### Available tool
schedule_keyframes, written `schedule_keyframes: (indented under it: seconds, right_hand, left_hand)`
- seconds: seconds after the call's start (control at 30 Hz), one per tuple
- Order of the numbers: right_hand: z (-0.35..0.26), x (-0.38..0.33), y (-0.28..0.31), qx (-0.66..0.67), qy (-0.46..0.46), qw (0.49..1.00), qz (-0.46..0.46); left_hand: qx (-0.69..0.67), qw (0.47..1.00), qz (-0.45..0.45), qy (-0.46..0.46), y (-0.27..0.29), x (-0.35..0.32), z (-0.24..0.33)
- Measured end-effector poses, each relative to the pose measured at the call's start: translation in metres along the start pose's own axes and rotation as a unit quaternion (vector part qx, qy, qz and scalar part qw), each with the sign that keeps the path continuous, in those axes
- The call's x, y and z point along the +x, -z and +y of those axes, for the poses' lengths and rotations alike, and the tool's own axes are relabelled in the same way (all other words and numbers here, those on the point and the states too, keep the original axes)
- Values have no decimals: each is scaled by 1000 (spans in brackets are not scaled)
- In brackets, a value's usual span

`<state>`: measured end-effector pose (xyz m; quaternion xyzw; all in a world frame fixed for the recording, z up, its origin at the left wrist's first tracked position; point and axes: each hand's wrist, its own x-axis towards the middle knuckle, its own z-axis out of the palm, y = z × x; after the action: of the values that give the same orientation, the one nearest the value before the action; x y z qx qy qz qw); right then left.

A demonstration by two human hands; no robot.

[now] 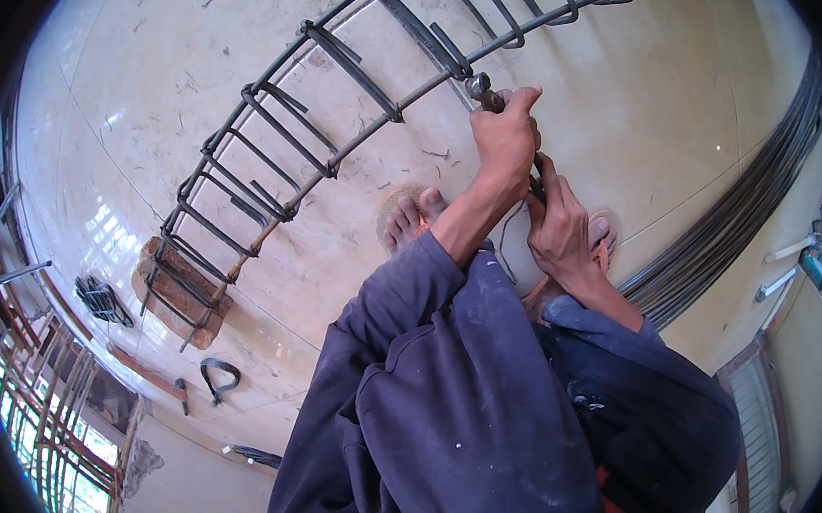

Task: The person sits on the floor and assembles a ladder-like metal frame by wrapping thin wire around the joints of vertical bars and horizontal rails. They use pliers to twist and tighten the wire at each connection point, moving sequentially along the frame.

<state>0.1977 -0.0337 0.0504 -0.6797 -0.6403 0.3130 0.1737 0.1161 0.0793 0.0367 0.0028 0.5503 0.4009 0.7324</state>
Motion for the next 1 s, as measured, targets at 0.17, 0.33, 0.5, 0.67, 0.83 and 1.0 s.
schedule_keyframes:
  seconds: [0.17, 0.33, 0.5, 0.67, 0.83, 1.0]
  right_hand:
    - [-1, -4, 0, 43, -23, 999, -25]
    - [-8, 0, 15, 148, -65, 984, -80]
    - [2, 14, 50, 308, -219, 891, -252]
    - [20, 29, 69, 682, -350, 504, -399]
    - [10, 20, 57, 689, -359, 504, -377]
    - [4, 11, 59, 596, -352, 661, -291]
  left_hand:
    - [50, 997, 51, -6, 0, 0, 0]
    - [128, 987, 97, -30, 4, -1, -7]
    - [87, 995, 35, -39, 6, -20, 8]
    - [-218, 949, -199, 113, 8, -19, 14]
    - [-170, 951, -226, 123, 17, -12, 18]
    - [-170, 955, -205, 127, 14, -10, 16]
